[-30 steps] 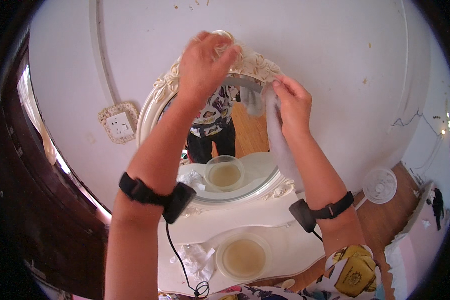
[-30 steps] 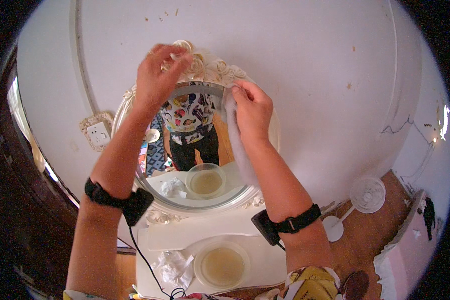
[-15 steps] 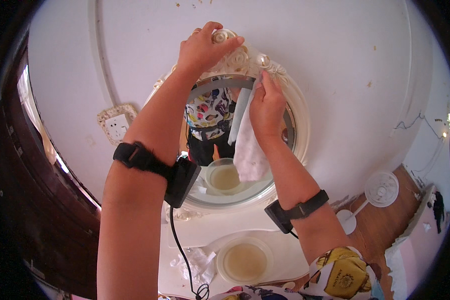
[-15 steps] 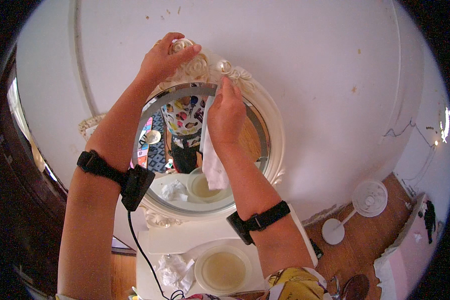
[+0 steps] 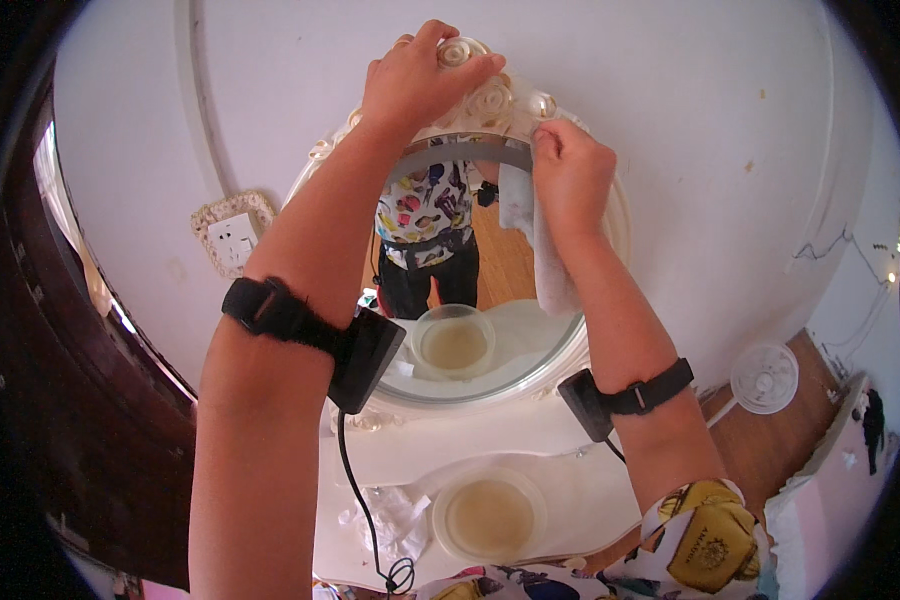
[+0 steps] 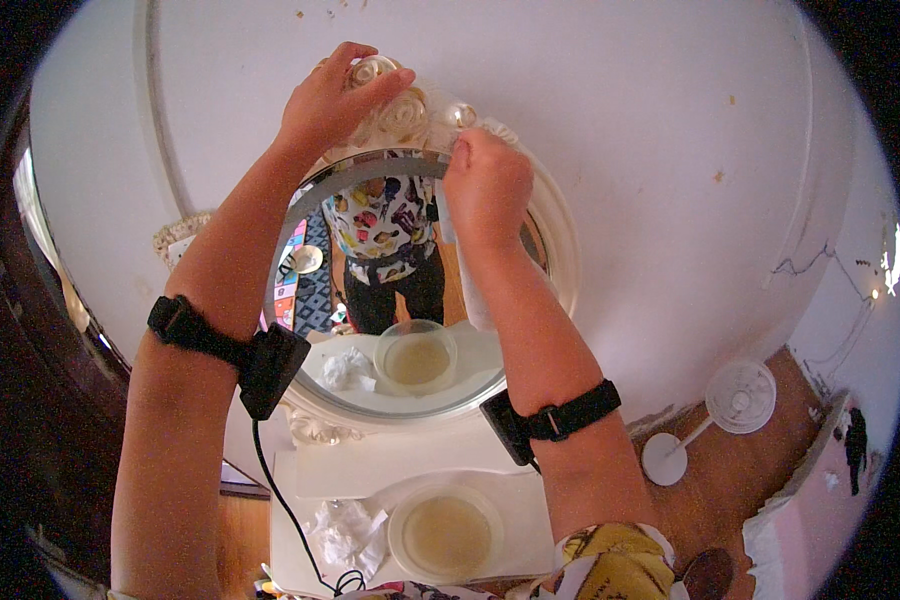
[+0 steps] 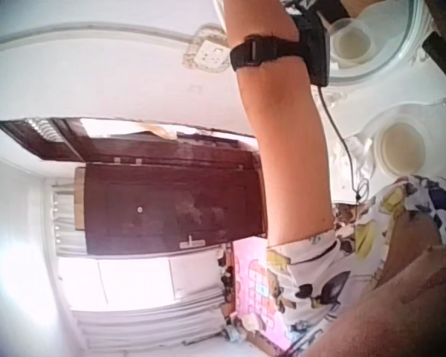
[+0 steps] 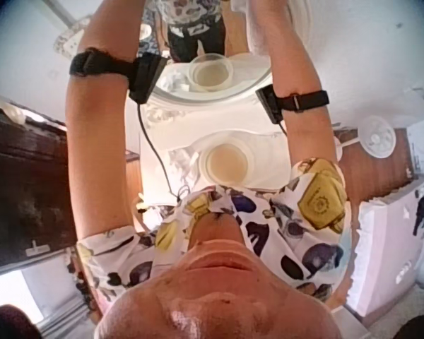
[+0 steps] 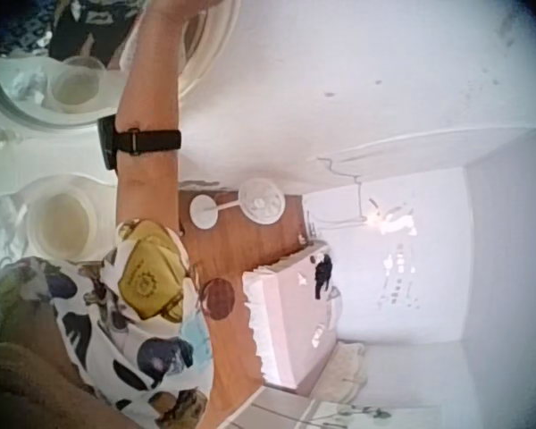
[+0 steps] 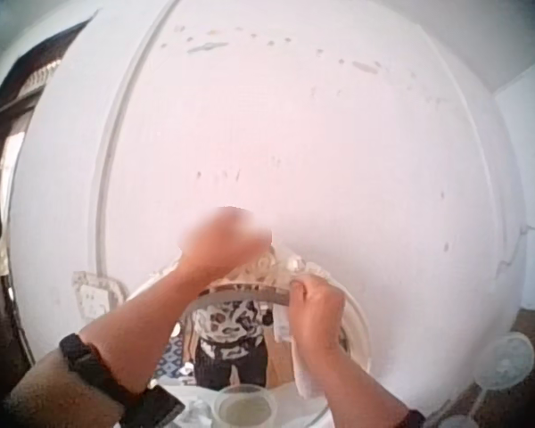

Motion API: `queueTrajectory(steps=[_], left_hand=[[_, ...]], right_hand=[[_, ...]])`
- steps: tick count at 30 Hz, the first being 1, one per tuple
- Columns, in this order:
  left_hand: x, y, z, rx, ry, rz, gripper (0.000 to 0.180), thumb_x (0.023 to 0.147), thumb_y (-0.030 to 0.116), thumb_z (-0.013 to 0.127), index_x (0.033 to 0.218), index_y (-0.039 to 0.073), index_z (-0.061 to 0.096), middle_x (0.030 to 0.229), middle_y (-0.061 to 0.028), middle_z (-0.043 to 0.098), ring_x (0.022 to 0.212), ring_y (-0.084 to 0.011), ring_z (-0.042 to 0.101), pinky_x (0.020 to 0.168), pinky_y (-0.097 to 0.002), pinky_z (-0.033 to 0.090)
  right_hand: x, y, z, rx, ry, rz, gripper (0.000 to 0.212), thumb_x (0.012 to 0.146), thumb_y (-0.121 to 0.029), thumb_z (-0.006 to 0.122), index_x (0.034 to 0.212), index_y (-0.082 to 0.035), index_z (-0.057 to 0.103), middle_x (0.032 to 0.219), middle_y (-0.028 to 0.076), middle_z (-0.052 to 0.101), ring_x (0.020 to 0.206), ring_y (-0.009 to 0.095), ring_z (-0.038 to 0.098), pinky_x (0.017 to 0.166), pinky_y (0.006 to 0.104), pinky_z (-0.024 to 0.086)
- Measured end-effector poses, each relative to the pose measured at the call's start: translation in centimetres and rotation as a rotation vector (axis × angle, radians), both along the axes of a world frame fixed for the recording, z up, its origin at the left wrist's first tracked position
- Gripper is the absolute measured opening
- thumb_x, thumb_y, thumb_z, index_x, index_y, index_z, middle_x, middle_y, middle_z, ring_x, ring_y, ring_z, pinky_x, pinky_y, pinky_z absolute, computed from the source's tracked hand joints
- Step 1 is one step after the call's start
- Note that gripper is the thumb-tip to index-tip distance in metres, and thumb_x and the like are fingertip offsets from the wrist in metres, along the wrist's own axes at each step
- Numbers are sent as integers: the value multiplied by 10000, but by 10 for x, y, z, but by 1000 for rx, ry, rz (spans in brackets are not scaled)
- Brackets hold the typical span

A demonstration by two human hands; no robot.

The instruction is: The person cleans the ornate frame and surface of a round mirror using a cloth and a bowl of liquid. The person wipes the top decorative elements, rinses and wrings the cloth in the bowl, and continues wiping different sections of the frame and the mirror glass.

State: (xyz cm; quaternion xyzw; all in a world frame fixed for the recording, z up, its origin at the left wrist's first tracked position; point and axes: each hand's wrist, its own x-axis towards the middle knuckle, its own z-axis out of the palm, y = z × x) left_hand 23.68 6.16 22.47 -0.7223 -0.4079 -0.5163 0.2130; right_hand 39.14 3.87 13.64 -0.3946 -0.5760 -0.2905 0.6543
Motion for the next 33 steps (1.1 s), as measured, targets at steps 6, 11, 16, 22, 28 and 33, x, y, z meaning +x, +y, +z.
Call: queueTrajectory(steps=[6,11,16,22,28,33], left_hand=[[2,-6,0,-41,-18,-31,689,647,619,578,1083,89,525,930,-142,614,861,-259,601,787,-358,431],[0,-8,0,-62,-33,-28,704,639,634,549,1074,81,528,903,-145,624,872,-272,597,829,-373,399],[-4,-2,-2,-22,-30,-4,680,646,617,609,1082,102,527,927,-136,618,840,-244,612,740,-337,472],[-4,-8,-1,-103,-57,-59,693,637,623,606,1079,94,527,929,-130,620,831,-249,614,740,-342,470],[4,-13,2,-128,-65,-44,689,630,625,609,1063,95,530,906,-132,626,831,-248,615,733,-338,469],[4,-6,4,-93,-62,-83,681,627,622,611,1053,96,532,910,-131,625,833,-250,615,737,-341,467]], right_hand=[[-3,4,0,17,300,220,142,664,-90,651,675,-13,531,603,124,578,554,289,575,569,350,448],[4,5,1,-175,556,331,215,625,-121,716,702,-24,540,618,92,593,560,222,568,582,330,436],[-7,11,4,-374,996,790,212,641,-100,699,792,-10,582,777,124,613,716,239,577,683,325,433],[-15,7,21,-531,1310,1363,223,747,-84,557,948,12,569,990,137,573,927,257,534,855,341,399],[-22,-10,36,-531,1738,1525,268,782,-78,488,1030,14,530,1072,147,539,982,261,514,866,382,398],[-18,23,27,-427,1582,1264,238,761,-67,484,966,28,560,994,154,566,889,271,561,772,375,456]])
